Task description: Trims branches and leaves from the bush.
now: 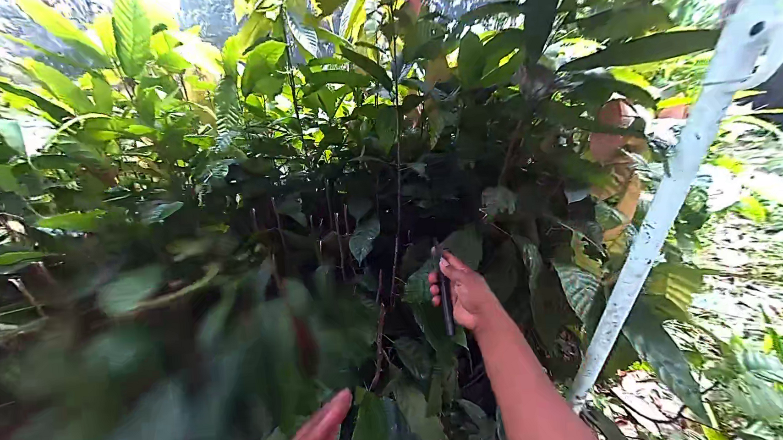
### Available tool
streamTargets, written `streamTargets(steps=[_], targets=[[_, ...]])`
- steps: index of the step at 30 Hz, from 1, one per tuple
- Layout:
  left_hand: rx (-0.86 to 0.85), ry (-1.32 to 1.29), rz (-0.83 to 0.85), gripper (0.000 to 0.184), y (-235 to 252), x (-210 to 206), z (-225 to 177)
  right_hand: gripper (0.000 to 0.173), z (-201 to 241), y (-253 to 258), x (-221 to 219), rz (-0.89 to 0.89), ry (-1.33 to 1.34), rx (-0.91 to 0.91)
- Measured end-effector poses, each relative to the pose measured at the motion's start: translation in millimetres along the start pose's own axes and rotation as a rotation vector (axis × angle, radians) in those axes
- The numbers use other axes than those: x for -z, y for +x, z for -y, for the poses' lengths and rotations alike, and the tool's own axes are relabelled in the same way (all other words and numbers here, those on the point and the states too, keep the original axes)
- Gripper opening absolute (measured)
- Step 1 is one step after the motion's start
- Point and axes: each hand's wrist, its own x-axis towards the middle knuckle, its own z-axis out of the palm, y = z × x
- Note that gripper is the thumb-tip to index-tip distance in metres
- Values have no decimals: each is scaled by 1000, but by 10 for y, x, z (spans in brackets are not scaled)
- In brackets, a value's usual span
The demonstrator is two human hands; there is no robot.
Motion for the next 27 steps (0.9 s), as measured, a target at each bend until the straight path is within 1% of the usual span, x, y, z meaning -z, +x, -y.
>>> streamTargets(steps=[2, 3, 4, 6, 8, 9, 11, 13, 15, 17, 19, 21, 24, 27], targets=[[82, 95, 172, 77, 743, -193, 93, 45, -261, 184, 52, 0, -6, -61], [156, 154, 204, 78, 1127, -321, 159, 46, -352, 284, 54, -22, -18, -87], [233, 176, 202, 76, 1495, -438, 278, 46, -433, 367, 64, -61, -22, -103], [349, 196, 80, 68, 2243, -627, 601, 48, -508, 529, 106, -166, -11, -95], [383, 227, -86, 67, 2931, -720, 974, 49, -511, 656, 149, -242, -9, -63], [389, 227, -151, 69, 3194, -727, 1169, 48, -516, 692, 163, -259, -6, -53], [421, 201, -181, 72, 3508, -676, 1443, 46, -528, 728, 163, -235, 28, -33], [478, 191, -148, 68, 3603, -630, 1524, 45, -558, 733, 167, -169, 78, 4], [524, 194, -83, 66, 3558, -558, 1559, 44, -633, 722, 183, -86, 110, 33], [563, 147, -29, 67, 3419, -466, 1557, 45, -717, 696, 182, 14, 105, 30], [585, 115, -27, 66, 3258, -410, 1534, 46, -798, 647, 160, 110, 70, 15], [575, 90, -36, 63, 3134, -375, 1510, 46, -872, 601, 127, 181, 44, 40], [562, 42, -47, 58, 3008, -371, 1517, 42, -915, 550, 115, 214, 45, 89], [560, 8, -55, 53, 2961, -366, 1508, 41, -916, 512, 133, 248, 41, 101]])
